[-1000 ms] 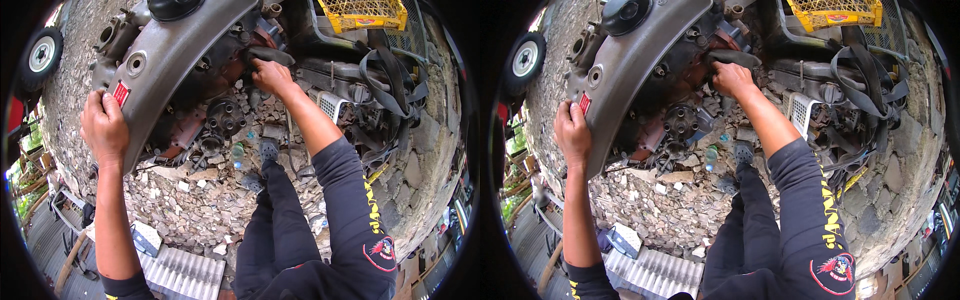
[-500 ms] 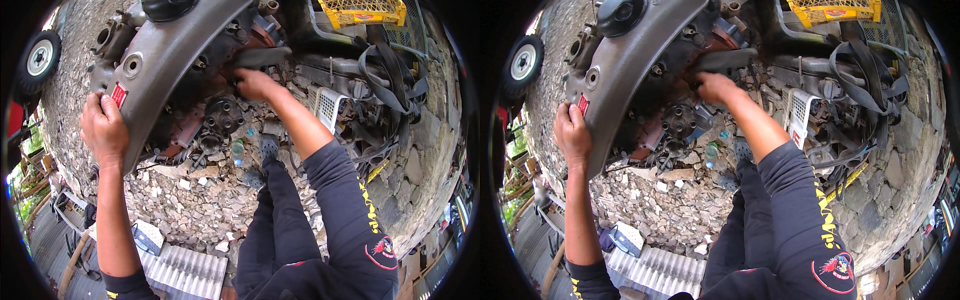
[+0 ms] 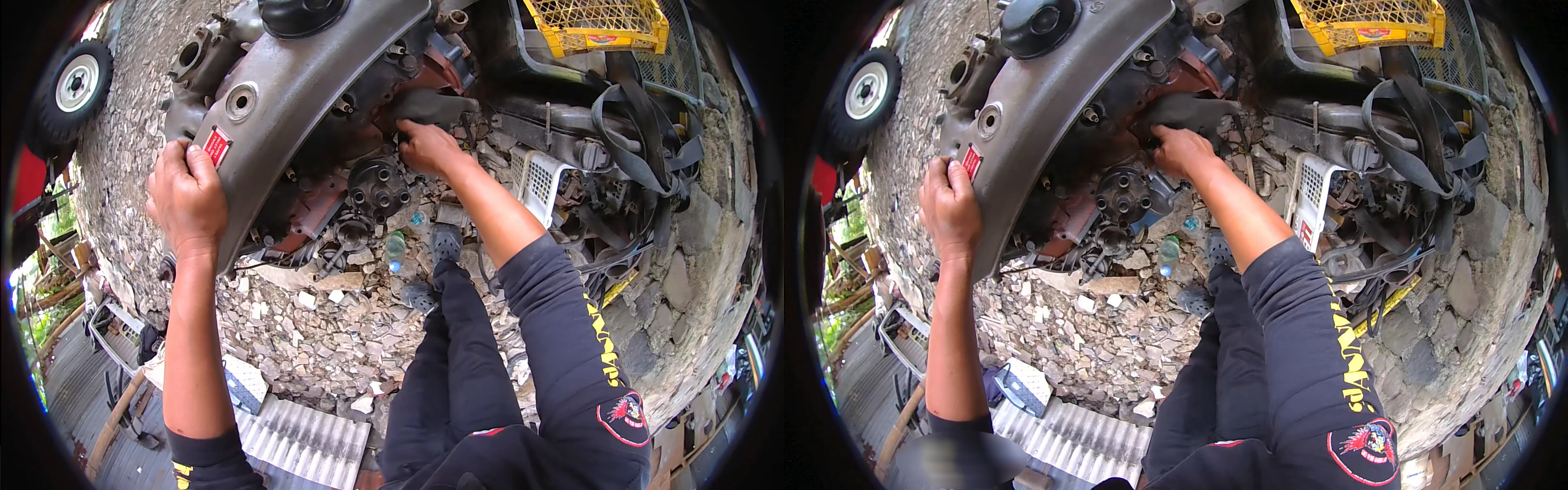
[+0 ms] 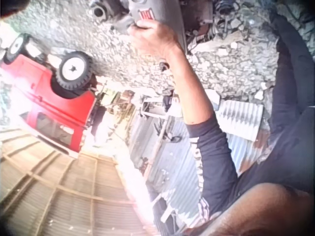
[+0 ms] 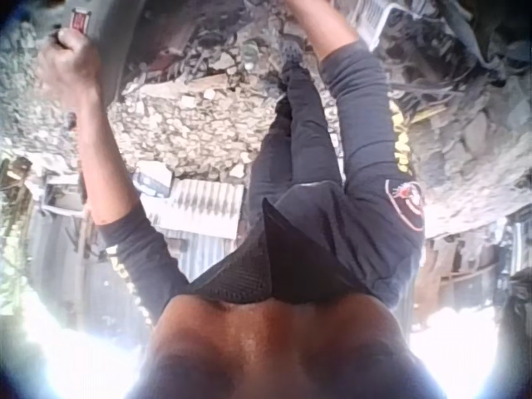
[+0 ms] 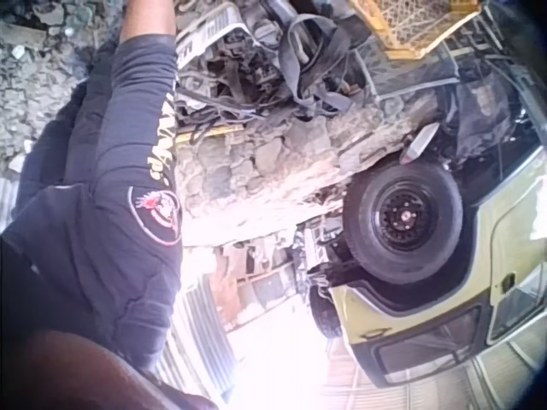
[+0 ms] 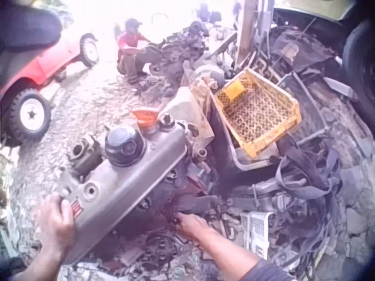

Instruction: The person pours water from a bottle onto an engine block and then wipes various surfaces of the engine using a cloth and their hands.

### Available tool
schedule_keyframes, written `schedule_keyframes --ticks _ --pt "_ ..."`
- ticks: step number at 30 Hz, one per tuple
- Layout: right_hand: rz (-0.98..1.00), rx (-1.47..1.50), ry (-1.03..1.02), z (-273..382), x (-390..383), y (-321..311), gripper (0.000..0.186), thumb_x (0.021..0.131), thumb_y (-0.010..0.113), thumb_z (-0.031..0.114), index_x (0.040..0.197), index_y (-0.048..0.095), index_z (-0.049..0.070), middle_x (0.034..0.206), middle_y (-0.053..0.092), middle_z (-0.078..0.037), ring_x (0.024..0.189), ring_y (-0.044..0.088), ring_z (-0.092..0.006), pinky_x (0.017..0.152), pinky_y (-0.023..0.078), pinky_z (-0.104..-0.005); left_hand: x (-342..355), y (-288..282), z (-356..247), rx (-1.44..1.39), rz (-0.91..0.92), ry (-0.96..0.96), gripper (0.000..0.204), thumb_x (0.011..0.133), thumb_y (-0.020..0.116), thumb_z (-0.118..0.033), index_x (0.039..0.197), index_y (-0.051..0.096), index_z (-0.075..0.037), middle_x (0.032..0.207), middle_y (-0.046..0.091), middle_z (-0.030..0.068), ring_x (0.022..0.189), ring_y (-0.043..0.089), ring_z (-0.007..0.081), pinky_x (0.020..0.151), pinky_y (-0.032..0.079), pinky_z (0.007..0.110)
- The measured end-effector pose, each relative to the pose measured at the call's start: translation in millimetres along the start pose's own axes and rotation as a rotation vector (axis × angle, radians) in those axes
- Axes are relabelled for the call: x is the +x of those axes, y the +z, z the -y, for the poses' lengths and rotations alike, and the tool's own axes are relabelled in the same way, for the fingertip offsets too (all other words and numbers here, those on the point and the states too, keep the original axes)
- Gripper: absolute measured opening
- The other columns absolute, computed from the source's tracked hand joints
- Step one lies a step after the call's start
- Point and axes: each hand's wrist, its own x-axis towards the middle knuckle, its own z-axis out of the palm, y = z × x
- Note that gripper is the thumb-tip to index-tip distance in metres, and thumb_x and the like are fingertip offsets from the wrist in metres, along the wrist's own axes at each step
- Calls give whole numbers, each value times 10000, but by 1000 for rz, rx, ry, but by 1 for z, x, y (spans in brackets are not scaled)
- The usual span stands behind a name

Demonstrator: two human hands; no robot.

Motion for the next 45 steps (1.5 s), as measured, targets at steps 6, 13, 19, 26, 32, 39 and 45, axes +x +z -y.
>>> schedule_keyframes --ticks 6,13,19,26,32,39,45 --pt "-144 347 -86 -4 14 25 515 816 508 230 1327 507 168 1230 581 -188 1142 548 -355 977 430 -414 -1 1 -1 -28 -35 22 291 924 438 -313 1034 593 -92 1017 623 120 990 552 331 853 394 469" --pt "36 -15 -149 -6 -8 3 528 836 504 230 1361 471 182 1276 560 -159 1185 520 -341 997 418 -404 -1 -3 2 4 33 -41 318 925 427 -326 1063 597 -96 1075 620 111 1033 543 323 890 379 471" --pt "-10 170 -271 -31 12 38 498 863 518 211 1346 480 96 1273 552 -193 1190 509 -356 1001 414 -396 -1 2 -4 -23 -1 -18 318 927 426 -331 1058 600 -98 1075 622 113 1041 544 324 892 378 474" --pt "172 571 9 2 -5 10 513 823 497 174 1313 515 23 974 662 -162 724 636 -223 647 523 -342 0 -2 -4 -50 -62 -6 308 930 436 -304 1042 600 -68 1026 636 169 975 563 371 856 398 470" --pt "6 317 -160 -17 -10 28 511 807 484 179 1294 519 26 1240 561 -242 1181 522 -365 1009 399 -383 -2 1 0 -18 -59 20 294 928 436 -305 1013 601 -77 1006 633 153 970 565 360 838 403 475" --pt "33 177 -183 -5 -13 11 484 829 492 188 1296 524 62 1176 588 -237 1110 556 -372 950 441 -411 0 0 0 -27 -49 33 279 933 440 -297 1024 592 -81 996 632 149 952 560 359 828 403 476" --pt "183 646 144 -22 -56 -18 519 894 478 137 1396 407 26 1072 645 -117 738 610 -172 664 517 -305 -1 0 2 -43 -42 21 256 919 450 -291 1000 585 -89 993 605 114 982 532 323 846 378 474"
